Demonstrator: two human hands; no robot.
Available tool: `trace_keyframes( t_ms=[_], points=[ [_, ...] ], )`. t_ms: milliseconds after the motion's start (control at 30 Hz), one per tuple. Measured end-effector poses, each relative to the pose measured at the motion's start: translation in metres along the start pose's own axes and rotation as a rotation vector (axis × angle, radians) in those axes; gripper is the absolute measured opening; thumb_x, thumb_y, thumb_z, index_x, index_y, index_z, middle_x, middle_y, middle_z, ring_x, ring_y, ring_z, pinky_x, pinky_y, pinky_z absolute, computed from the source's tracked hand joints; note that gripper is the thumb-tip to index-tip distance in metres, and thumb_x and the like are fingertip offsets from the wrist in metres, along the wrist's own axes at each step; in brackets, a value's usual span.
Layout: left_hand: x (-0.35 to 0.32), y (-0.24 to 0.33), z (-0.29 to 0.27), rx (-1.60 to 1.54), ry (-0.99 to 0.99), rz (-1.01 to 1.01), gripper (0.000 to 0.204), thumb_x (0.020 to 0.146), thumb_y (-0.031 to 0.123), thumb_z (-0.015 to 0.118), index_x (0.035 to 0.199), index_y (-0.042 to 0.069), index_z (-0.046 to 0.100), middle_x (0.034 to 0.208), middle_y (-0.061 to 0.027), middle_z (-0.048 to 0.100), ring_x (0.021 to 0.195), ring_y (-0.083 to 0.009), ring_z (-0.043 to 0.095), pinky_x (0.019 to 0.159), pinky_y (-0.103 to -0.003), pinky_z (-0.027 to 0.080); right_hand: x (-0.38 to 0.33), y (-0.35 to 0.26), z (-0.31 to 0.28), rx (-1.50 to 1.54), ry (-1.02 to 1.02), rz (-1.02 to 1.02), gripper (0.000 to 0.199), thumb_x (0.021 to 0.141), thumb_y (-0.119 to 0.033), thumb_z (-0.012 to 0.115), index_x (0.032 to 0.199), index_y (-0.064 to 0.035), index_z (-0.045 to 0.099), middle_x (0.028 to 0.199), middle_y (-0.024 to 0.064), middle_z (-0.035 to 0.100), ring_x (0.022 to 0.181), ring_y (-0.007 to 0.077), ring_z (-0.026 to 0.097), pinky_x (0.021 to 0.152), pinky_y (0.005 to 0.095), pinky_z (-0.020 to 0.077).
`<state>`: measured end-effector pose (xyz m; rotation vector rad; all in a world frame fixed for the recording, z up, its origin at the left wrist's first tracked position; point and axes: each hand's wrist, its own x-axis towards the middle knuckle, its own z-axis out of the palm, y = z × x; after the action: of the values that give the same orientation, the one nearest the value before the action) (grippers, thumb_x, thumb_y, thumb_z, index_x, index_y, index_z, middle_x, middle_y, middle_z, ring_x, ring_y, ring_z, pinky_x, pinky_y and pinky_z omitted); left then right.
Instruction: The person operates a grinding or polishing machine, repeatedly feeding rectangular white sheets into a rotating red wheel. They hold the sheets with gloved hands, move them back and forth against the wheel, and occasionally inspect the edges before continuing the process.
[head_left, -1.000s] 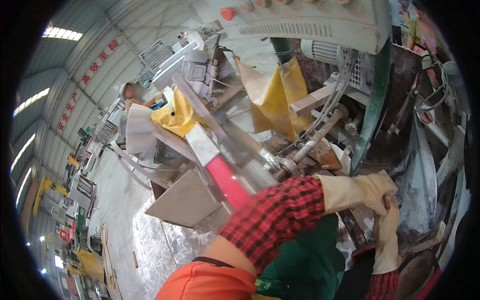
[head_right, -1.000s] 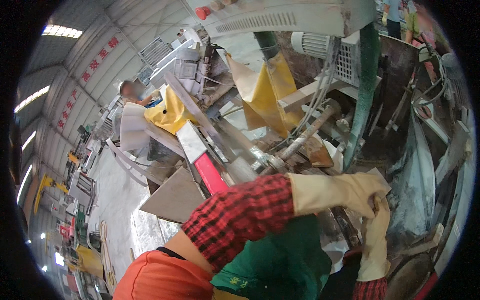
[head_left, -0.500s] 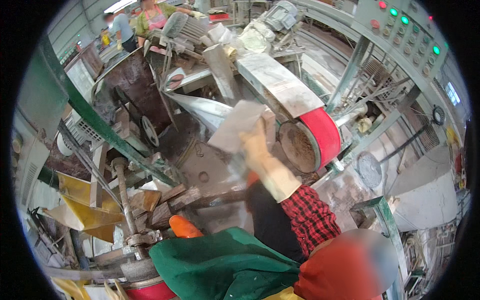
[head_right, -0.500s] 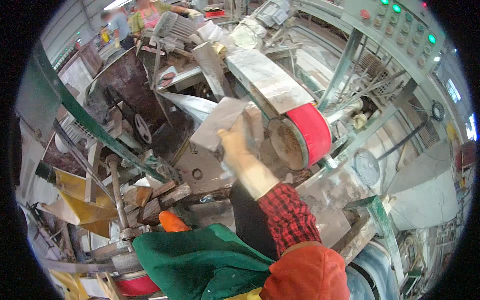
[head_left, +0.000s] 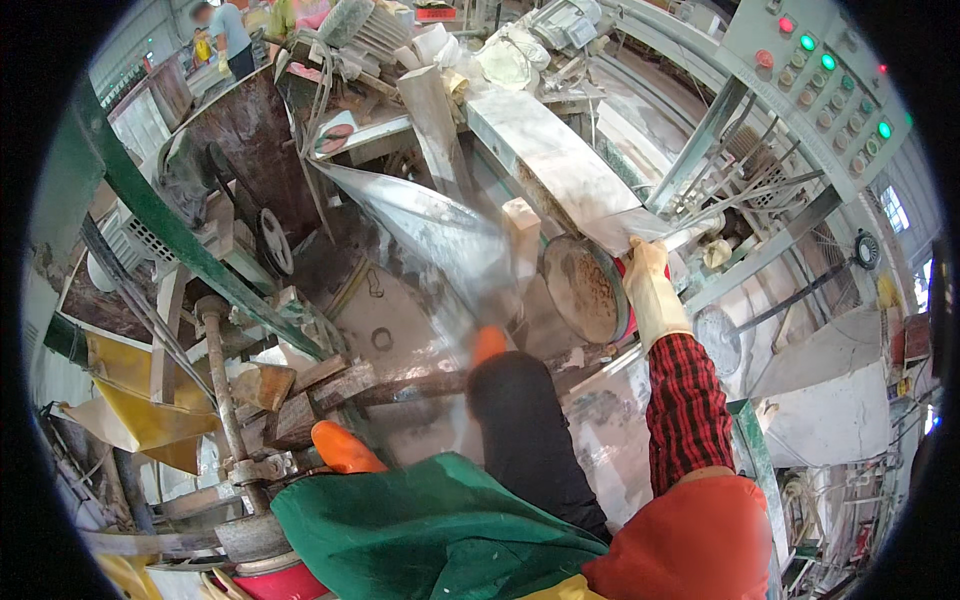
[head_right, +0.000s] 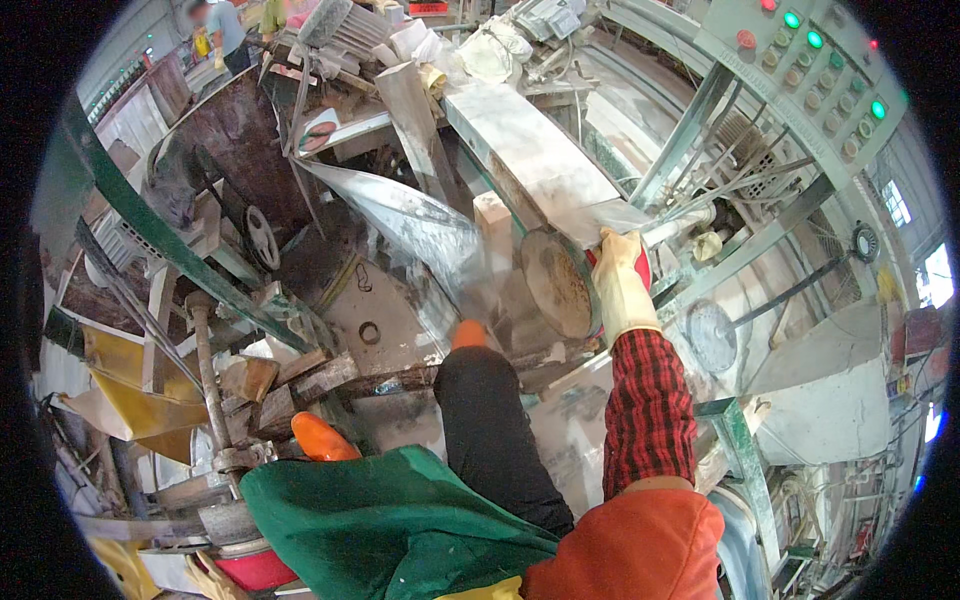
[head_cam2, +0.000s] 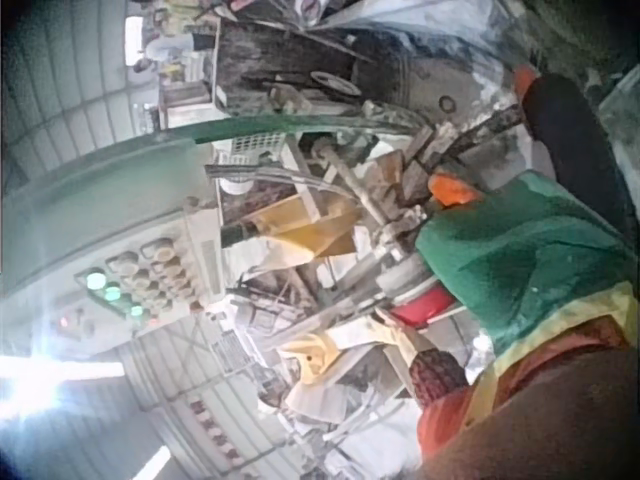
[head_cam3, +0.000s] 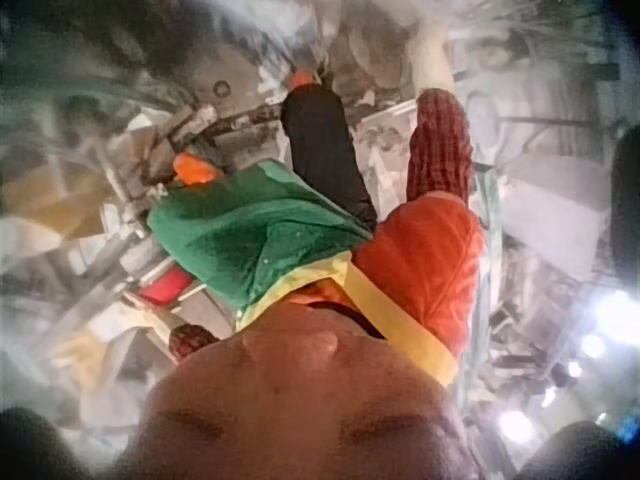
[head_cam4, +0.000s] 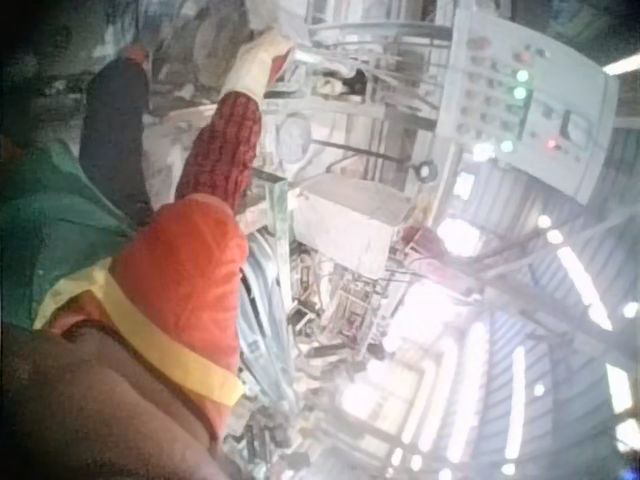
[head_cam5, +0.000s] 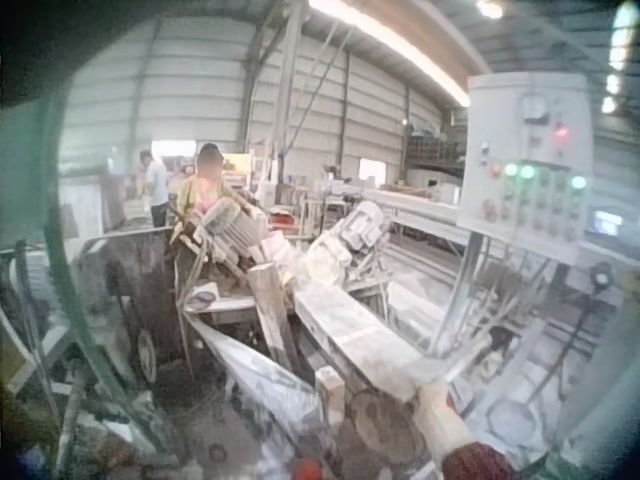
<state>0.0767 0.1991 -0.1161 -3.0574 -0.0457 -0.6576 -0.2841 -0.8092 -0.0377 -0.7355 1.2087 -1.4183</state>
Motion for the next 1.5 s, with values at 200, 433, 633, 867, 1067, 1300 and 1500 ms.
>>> trace_keyframes(
  t_ms=[200, 433, 633, 867, 1067, 1300, 1500],
  points=[
    [0.000, 0.024, -0.008, -0.041, 0.020, 0.034, 0.058, 0.100, 0.059, 0.055, 0.136, 0.015, 0.067, 0.142, -0.0201, 0.059, 0.134, -0.0422, 0.049, 0.111, -0.057, 0.040, 0.005, 0.006, -0.003, -0.085, 0.001, -0.066, 0.038, 0.088, 0.005, 0.064, 0.122, -0.0100, 0.053, 0.102, 0.0078, 0.062, 0.078, 0.0209, 0.062, 0.058, 0.0369, 0.0537],
    [-0.021, 0.012, -0.017, -0.021, 0.113, 0.115, 0.060, 0.099, 0.060, 0.053, 0.132, 0.013, 0.069, 0.137, -0.0214, 0.062, 0.127, -0.0435, 0.053, 0.106, -0.057, 0.043, 0.030, 0.009, -0.014, -1.007, -0.215, 0.155, 0.024, 0.096, -0.023, 0.063, 0.117, -0.0107, 0.060, 0.083, 0.0075, 0.065, 0.066, 0.0220, 0.061, 0.056, 0.0367, 0.0511],
    [-0.021, 0.056, -0.044, 0.026, 0.037, -0.020, 0.053, 0.104, 0.043, 0.055, 0.135, 0.000, 0.060, 0.139, -0.0288, 0.055, 0.125, -0.0445, 0.054, 0.109, -0.050, 0.042, 0.059, 0.021, -0.001, -1.842, -0.242, -0.553, 0.034, 0.096, -0.030, 0.064, 0.120, -0.0065, 0.065, 0.090, 0.0143, 0.070, 0.081, 0.0272, 0.072, 0.072, 0.0399, 0.0584],
    [-0.019, 0.116, -0.077, 0.057, 0.032, 0.025, 0.045, 0.097, 0.033, 0.064, 0.126, -0.002, 0.064, 0.142, -0.0298, 0.055, 0.132, -0.0469, 0.050, 0.115, -0.054, 0.037, -0.140, 0.016, 0.141, -1.313, -1.013, -0.420, 0.054, 0.094, -0.036, 0.062, 0.145, -0.0191, 0.059, 0.095, 0.0168, 0.077, 0.092, 0.0288, 0.074, 0.085, 0.0400, 0.0575],
    [0.002, 0.071, -0.079, 0.121, 0.199, -0.127, 0.059, 0.094, 0.041, 0.068, 0.139, 0.003, 0.057, 0.148, -0.0270, 0.052, 0.133, -0.0441, 0.051, 0.113, -0.050, 0.040, -0.270, 0.098, 0.176, -1.360, -1.406, -0.607, 0.053, 0.093, -0.048, 0.057, 0.143, -0.0300, 0.060, 0.119, 0.0132, 0.074, 0.110, 0.0357, 0.069, 0.098, 0.0442, 0.0530],
    [0.034, 0.081, -0.082, 0.110, -0.150, -0.568, 0.066, 0.097, 0.061, 0.051, 0.139, 0.010, 0.059, 0.139, -0.0199, 0.058, 0.132, -0.0349, 0.053, 0.106, -0.054, 0.044, -0.251, 0.149, 0.153, -1.540, -1.902, -0.593, 0.053, 0.094, -0.048, 0.060, 0.135, -0.0152, 0.065, 0.127, 0.0163, 0.070, 0.114, 0.0387, 0.066, 0.099, 0.0466, 0.0522],
    [0.028, 0.115, -0.094, 0.201, 0.062, -0.515, 0.052, 0.096, 0.054, 0.058, 0.125, 0.011, 0.063, 0.125, -0.0170, 0.061, 0.119, -0.0357, 0.058, 0.095, -0.052, 0.046, -0.224, 0.179, 0.157, -1.492, -1.764, 0.070, 0.055, 0.099, -0.033, 0.066, 0.148, -0.0100, 0.056, 0.129, 0.0257, 0.068, 0.105, 0.0287, 0.072, 0.080, 0.0409, 0.0578]
  ],
)
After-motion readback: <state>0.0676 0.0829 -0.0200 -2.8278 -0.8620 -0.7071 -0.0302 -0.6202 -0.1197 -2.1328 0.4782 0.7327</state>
